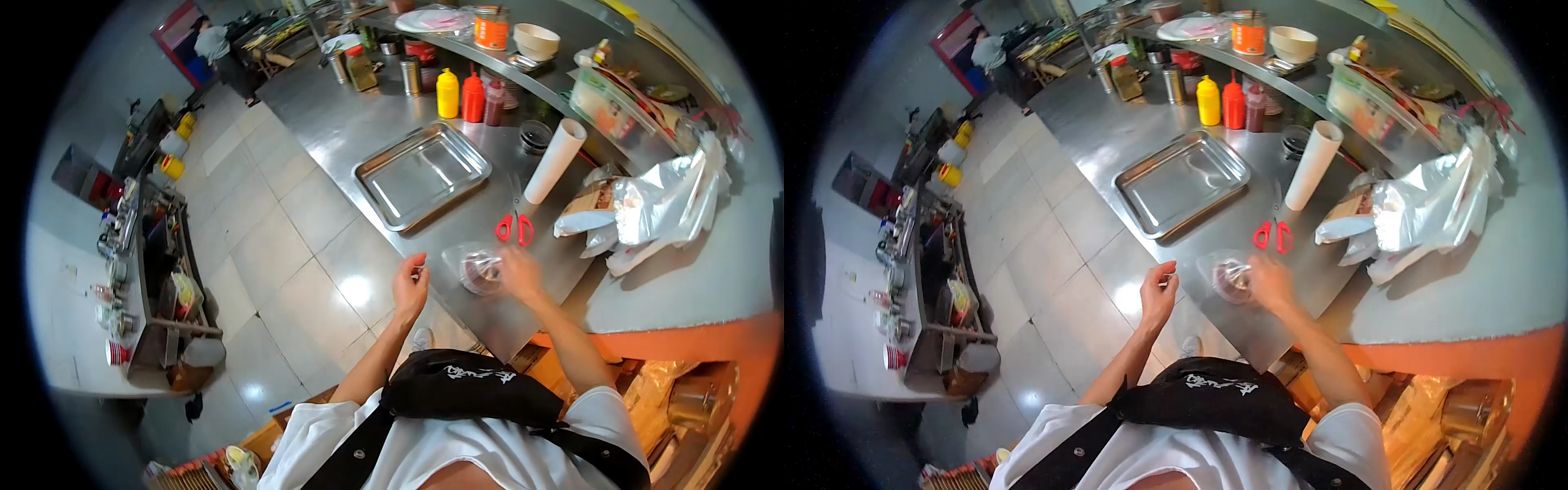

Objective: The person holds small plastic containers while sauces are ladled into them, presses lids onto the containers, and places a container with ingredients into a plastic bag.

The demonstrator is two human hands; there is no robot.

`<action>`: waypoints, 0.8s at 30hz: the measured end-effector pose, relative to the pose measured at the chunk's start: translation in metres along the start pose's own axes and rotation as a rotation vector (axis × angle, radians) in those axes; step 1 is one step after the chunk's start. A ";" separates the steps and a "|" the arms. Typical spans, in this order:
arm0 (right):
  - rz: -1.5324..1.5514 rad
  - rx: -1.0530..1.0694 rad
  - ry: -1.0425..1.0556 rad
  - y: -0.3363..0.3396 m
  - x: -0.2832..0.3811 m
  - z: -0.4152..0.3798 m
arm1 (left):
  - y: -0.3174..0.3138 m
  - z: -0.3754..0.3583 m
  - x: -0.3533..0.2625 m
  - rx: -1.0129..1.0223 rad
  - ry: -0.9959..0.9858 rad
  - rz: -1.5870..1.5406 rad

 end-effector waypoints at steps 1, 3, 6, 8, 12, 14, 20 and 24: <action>0.035 -0.035 -0.027 0.010 -0.003 0.004 | 0.009 -0.004 0.008 -0.014 0.027 0.002; 0.088 -0.097 -0.110 0.036 -0.017 0.004 | 0.025 -0.015 0.019 -0.015 0.099 0.028; -0.031 -0.179 -0.092 0.065 -0.033 -0.002 | 0.045 -0.029 0.043 -0.036 0.158 0.025; -0.081 -0.235 -0.054 0.082 -0.047 -0.006 | 0.063 -0.039 0.056 -0.074 0.170 0.066; -0.178 -0.281 -0.161 0.106 -0.083 -0.017 | 0.084 -0.052 0.069 -0.079 0.234 0.107; -0.249 -0.216 -0.204 0.099 -0.097 -0.021 | 0.082 -0.048 0.079 -0.067 0.224 0.081; -0.337 -0.043 -0.320 0.059 -0.140 -0.043 | 0.092 -0.023 0.040 -0.043 0.138 0.026; -0.449 0.085 -0.349 0.049 -0.168 -0.042 | 0.132 -0.014 0.056 -0.099 0.147 0.055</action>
Point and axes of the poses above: each hand's wrist, its own z-axis towards the middle knuckle, its own y-axis out of the back of the hand, x = y × z, the point moved 8 cm from there along z, towards the middle knuckle, and after that the axes turned 11 degrees about -x, right-handed, at the moved point
